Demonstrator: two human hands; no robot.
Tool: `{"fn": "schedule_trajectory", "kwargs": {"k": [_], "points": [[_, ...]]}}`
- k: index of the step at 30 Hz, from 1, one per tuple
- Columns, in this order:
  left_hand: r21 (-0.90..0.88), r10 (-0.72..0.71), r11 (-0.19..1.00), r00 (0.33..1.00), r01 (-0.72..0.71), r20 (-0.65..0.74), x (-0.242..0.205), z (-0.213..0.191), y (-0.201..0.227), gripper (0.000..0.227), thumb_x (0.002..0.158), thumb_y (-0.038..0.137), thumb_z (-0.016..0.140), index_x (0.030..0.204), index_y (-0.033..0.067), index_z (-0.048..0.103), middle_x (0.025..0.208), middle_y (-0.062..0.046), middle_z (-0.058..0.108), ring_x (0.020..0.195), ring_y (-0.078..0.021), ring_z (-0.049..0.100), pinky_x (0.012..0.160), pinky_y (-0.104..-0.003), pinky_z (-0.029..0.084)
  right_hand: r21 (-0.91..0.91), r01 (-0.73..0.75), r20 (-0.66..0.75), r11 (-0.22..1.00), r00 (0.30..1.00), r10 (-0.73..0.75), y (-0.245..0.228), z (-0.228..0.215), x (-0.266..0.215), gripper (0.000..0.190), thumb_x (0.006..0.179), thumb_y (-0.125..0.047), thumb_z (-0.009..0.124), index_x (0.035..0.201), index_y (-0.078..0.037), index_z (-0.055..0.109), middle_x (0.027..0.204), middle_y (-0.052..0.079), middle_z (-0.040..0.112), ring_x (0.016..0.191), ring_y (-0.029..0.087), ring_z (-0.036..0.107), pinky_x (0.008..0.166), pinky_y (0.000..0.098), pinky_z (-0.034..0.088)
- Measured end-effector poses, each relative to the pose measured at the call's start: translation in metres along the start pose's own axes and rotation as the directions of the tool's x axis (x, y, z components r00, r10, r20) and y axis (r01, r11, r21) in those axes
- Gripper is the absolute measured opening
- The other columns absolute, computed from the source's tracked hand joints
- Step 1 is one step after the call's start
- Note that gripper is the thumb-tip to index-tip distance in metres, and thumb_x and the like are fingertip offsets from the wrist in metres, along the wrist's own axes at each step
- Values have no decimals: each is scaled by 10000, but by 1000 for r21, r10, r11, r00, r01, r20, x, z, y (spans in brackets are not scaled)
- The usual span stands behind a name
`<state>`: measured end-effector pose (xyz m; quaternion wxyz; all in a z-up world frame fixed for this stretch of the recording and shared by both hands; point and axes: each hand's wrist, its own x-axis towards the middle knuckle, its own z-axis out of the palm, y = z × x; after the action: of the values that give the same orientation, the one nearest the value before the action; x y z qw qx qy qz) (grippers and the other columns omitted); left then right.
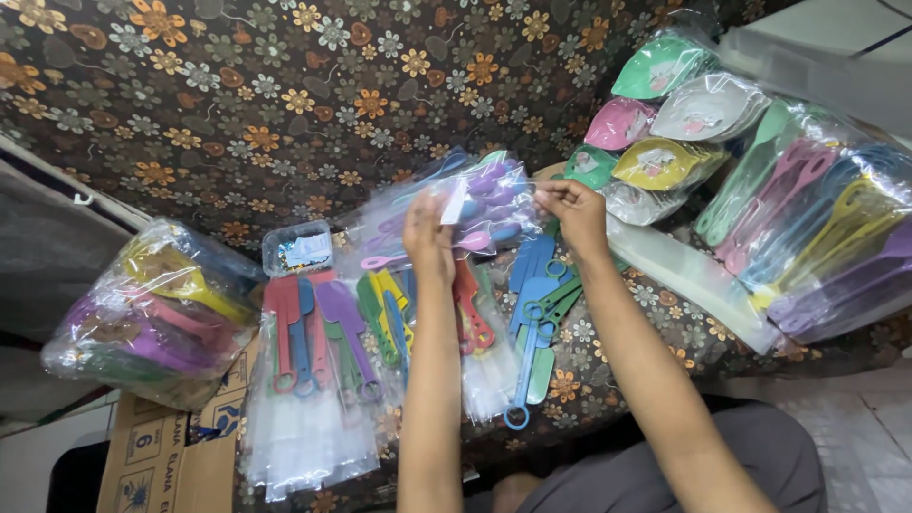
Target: Sorting and organizing colorful plastic kitchen utensils into groups and bags on a low surface.
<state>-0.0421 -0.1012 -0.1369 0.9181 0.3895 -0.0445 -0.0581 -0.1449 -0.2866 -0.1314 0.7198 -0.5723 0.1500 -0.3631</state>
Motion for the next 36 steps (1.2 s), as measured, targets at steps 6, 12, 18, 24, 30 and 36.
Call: {"fn": "schedule_trajectory", "kwargs": {"k": [6, 12, 18, 24, 30, 36], "points": [[45, -166, 986, 969, 161, 184, -10, 11, -10, 308, 932, 107, 754, 1209, 6, 663, 1182, -295, 701, 1061, -372, 729, 925, -449, 619, -45, 65, 52, 997, 997, -62, 2, -2, 3, 206, 854, -9, 833, 1046, -14, 759, 811, 80, 699, 755, 122, 735, 672, 248, 632], [59, -126, 991, 987, 120, 105, 11, -8, -34, 181, 909, 103, 781, 1020, -22, 711, 1051, -242, 748, 947, -328, 765, 823, -381, 660, -111, 69, 93, 991, 994, -59, 10, -4, 7, 183, 864, -71, 847, 1034, -66, 780, 836, 55, 734, 746, 75, 717, 647, 193, 608], [153, -97, 984, 995, 92, 31, 19, -17, -46, 164, 887, 175, 818, 874, 62, 701, 931, -190, 774, 774, -283, 781, 643, -337, 665, -190, 99, 96, 977, 992, -82, 7, -3, 4, 51, 950, -117, 792, 936, -76, 766, 734, 110, 729, 682, 118, 717, 593, 236, 604], [83, -64, 994, 995, 70, -81, 24, -22, -41, 181, 892, 143, 816, 866, 28, 678, 916, -209, 764, 739, -264, 772, 654, -318, 685, -917, -154, -100, 367, 982, 163, -30, 4, -18, 326, 938, -346, 669, 1120, -77, 656, 1024, 240, 736, 1023, 453, 713, 871, 601, 579], [52, -52, 997, 995, 56, -82, 18, -17, -34, 187, 884, 134, 817, 853, 20, 673, 907, -216, 761, 721, -256, 768, 650, -309, 691, -961, -136, -60, 239, 953, 298, 10, -11, -3, 509, 855, -386, 731, 1237, -120, 524, 1106, 263, 718, 1087, 492, 692, 891, 646, 551], [59, -42, 997, 996, 47, -82, 19, -18, -37, 185, 882, 152, 821, 859, 35, 680, 909, -212, 762, 742, -270, 774, 646, -299, 688, -896, -188, -64, 402, 951, 301, -23, 6, -17, 495, 816, -303, 798, 1179, -103, 527, 1208, 306, 672, 1201, 513, 622, 1019, 597, 508]]}}
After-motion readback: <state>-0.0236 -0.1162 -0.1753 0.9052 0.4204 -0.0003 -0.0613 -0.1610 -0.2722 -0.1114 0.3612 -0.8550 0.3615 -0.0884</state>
